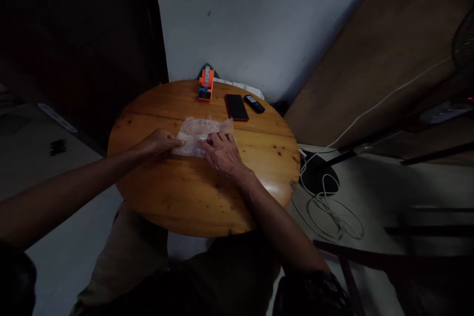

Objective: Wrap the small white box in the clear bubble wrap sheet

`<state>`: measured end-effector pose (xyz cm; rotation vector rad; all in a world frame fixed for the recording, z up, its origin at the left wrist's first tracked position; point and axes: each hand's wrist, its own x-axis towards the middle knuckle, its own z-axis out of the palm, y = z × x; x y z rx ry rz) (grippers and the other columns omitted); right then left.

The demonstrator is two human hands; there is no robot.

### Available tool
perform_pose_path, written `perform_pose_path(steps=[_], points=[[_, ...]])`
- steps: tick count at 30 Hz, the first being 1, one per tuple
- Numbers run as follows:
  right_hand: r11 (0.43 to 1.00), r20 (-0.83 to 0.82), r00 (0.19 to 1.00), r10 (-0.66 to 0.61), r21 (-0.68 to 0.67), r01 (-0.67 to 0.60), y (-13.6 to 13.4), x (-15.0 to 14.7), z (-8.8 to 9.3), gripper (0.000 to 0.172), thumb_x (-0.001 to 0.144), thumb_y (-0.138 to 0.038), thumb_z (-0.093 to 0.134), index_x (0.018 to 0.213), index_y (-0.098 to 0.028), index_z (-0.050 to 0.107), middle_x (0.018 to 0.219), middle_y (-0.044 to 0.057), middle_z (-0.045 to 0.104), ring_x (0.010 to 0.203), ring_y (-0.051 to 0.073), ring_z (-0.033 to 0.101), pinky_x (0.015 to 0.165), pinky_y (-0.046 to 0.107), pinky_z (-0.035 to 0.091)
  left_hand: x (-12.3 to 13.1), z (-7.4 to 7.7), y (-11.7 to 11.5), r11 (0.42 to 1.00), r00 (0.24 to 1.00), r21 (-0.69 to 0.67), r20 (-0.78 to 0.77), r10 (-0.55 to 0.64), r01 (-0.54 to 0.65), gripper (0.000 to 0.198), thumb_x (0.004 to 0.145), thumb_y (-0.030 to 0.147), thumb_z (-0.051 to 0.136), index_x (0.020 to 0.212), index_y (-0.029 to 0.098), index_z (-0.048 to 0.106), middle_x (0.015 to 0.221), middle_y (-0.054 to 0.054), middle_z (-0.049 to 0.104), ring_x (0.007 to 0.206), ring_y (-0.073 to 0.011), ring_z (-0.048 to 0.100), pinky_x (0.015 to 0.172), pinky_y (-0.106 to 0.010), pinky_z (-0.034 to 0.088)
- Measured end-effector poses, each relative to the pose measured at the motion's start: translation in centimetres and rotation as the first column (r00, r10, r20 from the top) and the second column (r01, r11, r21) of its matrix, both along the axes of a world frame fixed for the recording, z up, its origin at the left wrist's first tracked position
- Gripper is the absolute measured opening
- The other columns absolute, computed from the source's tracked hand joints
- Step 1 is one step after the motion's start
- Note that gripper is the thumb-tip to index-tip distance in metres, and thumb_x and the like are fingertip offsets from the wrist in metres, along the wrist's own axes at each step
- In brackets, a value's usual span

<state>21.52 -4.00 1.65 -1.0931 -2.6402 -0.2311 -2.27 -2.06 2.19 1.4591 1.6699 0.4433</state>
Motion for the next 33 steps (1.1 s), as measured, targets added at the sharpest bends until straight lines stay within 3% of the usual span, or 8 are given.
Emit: perform_pose_path(steps=[3, 6, 10, 13, 21, 29, 33], points=[[1.0, 0.0, 1.0, 0.0, 0.0, 0.0, 0.0, 0.0, 0.0, 0.034, 0.101, -0.026, 0.044, 0.128, -0.023, 0.066, 0.11, 0.013, 0.063, 0.098, 0.027, 0.045, 0.082, 0.041, 0.031, 0.0, 0.7, 0.7, 0.996, 0.996, -0.061, -0.041, -0.075, 0.072, 0.043, 0.066, 0.05, 0.072, 0.045, 0.022, 0.048, 0.039, 0.002, 0.042, 0.037, -0.0106, 0.036, 0.041, -0.025, 0.023], [1.0, -0.006, 1.0, -0.004, 0.006, 0.004, -0.1, 0.1, 0.0, 0.033, 0.101, -0.027, 0.045, 0.125, -0.022, 0.067, 0.11, 0.013, 0.063, 0.098, 0.026, 0.045, 0.082, 0.04, 0.031, 0.3, 1.2, 0.7, 0.992, 0.997, -0.099, 0.033, -0.074, 0.077, 0.038, 0.063, 0.041, 0.076, 0.047, 0.02, 0.048, 0.041, 0.002, 0.042, 0.039, -0.0101, 0.038, 0.04, -0.023, 0.027], [1.0, -0.005, 1.0, 0.0, 0.023, 0.0, -0.1, 0.0, 0.0, 0.033, 0.101, -0.027, 0.046, 0.125, -0.022, 0.067, 0.11, 0.012, 0.064, 0.098, 0.026, 0.046, 0.082, 0.039, 0.03, 0.6, 1.5, -0.3, 0.986, 0.962, -0.12, 0.232, 0.14, -0.115, 0.026, 0.064, 0.031, 0.08, 0.064, 0.018, 0.057, 0.056, 0.002, 0.052, 0.05, -0.0111, 0.049, 0.05, -0.027, 0.048], [1.0, -0.007, 1.0, -0.003, 0.02, 0.003, -0.1, 0.0, -0.1, 0.034, 0.101, -0.026, 0.046, 0.128, -0.022, 0.066, 0.111, 0.012, 0.064, 0.099, 0.027, 0.046, 0.082, 0.039, 0.03, 0.8, 1.5, -1.0, 0.953, 0.89, -0.168, 0.346, 0.298, -0.253, 0.027, 0.069, 0.031, 0.082, 0.076, 0.019, 0.059, 0.064, 0.001, 0.056, 0.055, -0.0135, 0.055, 0.056, -0.033, 0.055], [1.0, 0.021, 1.0, -0.008, 0.021, 0.008, 0.0, 0.0, 0.0, 0.036, 0.1, -0.026, 0.047, 0.131, -0.023, 0.065, 0.111, 0.012, 0.065, 0.099, 0.027, 0.047, 0.08, 0.039, 0.028, 2.4, 0.9, -1.1, 0.94, 0.885, -0.176, 0.324, 0.334, -0.291, 0.013, 0.073, 0.023, 0.074, 0.079, 0.017, 0.064, 0.057, 0.003, 0.057, 0.039, -0.0077, 0.043, 0.037, -0.02, 0.036], [1.0, 0.019, 1.0, -0.011, 0.022, 0.011, 0.1, -0.1, -0.1, 0.033, 0.1, -0.025, 0.049, 0.127, -0.025, 0.067, 0.111, 0.012, 0.064, 0.099, 0.026, 0.047, 0.081, 0.039, 0.027, 4.5, 0.9, -0.6, 0.945, 0.75, -0.16, 0.575, 0.325, -0.287, 0.012, 0.065, 0.008, 0.065, 0.071, 0.016, 0.058, 0.054, 0.003, 0.057, 0.042, -0.0089, 0.05, 0.037, -0.018, 0.033], [1.0, 0.013, 1.0, -0.013, 0.013, 0.013, -0.1, -0.2, 0.1, 0.035, 0.102, -0.029, 0.044, 0.129, -0.025, 0.066, 0.109, 0.012, 0.064, 0.099, 0.026, 0.047, 0.082, 0.039, 0.027, 5.8, 1.0, -0.5, 0.953, 0.731, -0.144, 0.614, 0.297, -0.266, 0.012, 0.066, 0.009, 0.062, 0.072, 0.017, 0.055, 0.054, 0.004, 0.057, 0.042, -0.0085, 0.05, 0.038, -0.018, 0.036]])
